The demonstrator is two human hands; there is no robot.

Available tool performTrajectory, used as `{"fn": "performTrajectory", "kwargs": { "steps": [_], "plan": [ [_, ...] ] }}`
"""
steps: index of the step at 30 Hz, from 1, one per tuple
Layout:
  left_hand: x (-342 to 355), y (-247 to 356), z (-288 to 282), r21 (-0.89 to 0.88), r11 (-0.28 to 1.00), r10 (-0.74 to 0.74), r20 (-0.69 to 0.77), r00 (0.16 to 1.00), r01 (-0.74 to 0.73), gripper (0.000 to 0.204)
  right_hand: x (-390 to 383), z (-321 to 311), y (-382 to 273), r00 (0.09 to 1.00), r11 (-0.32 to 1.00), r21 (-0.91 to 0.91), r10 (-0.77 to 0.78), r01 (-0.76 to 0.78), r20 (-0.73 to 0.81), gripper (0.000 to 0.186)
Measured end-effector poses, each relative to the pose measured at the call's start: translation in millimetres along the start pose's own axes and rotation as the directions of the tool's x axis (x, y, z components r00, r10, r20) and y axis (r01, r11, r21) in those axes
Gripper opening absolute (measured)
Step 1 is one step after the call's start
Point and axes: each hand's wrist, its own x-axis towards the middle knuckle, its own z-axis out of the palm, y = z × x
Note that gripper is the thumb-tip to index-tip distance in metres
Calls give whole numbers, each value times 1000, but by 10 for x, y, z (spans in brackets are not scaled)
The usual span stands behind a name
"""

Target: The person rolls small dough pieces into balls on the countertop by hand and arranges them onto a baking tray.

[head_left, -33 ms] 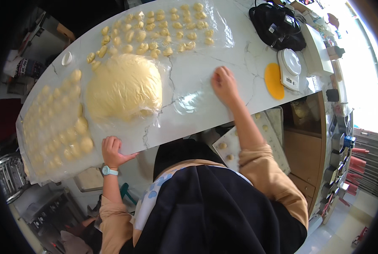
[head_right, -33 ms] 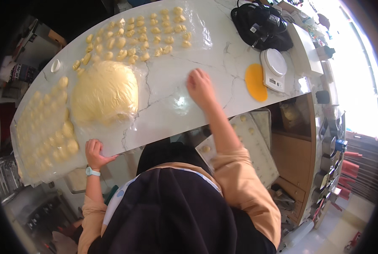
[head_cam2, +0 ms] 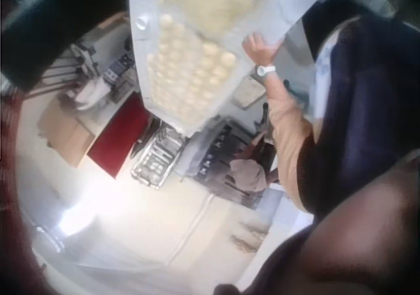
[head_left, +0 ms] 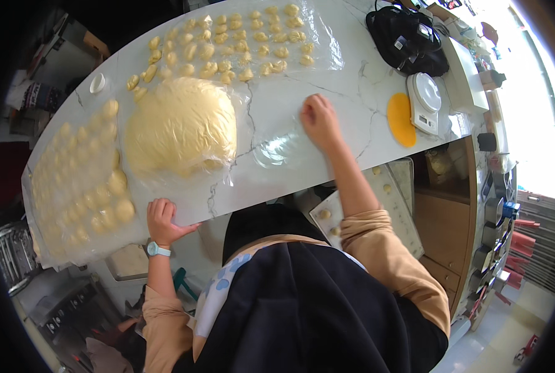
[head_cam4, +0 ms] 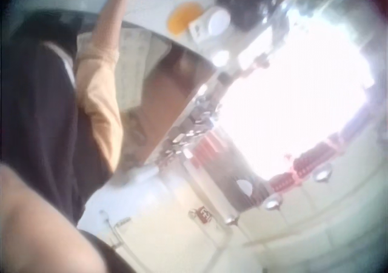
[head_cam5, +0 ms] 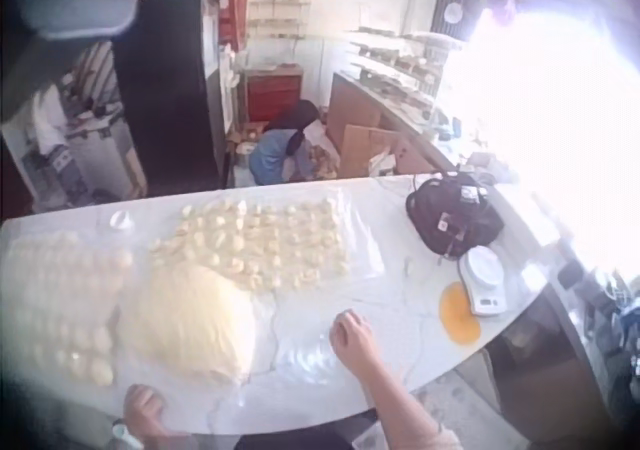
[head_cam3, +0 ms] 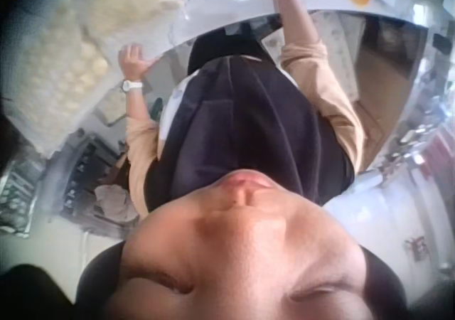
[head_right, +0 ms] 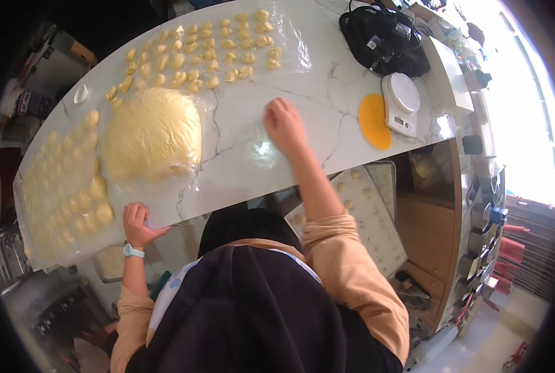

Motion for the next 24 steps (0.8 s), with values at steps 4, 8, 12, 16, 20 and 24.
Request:
{"fn": "performTrajectory", "kwargs": {
  "steps": [4,8,12,16,20,24],
  "plan": [
    [-12,-12,-96,19,1000,-10,-17,1000,10,64,-459,37,-257,987,984,173,-63,37,150,12],
    [-39,17,-67,-20,1000,-24,1,1000,24,64,-215,-288,265,997,989,-122,-80,80,10,10],
    [-33,-38,6,6,1000,-5,-8,1000,5,66,68,97,28,999,1000,-6,27,-26,20,7],
    [-42,-19,-31,20,1000,-23,-2,1000,23,66,-414,-192,-244,980,982,97,147,-161,136,35],
    [-84,-39,-34,22,1000,-6,-25,1000,6,66,-394,-421,-148,952,933,212,259,-290,163,59],
    [-38,-32,-26,42,999,10,-34,999,-9,66,-136,-399,-67,940,952,12,301,-307,158,47]
  ]
}}
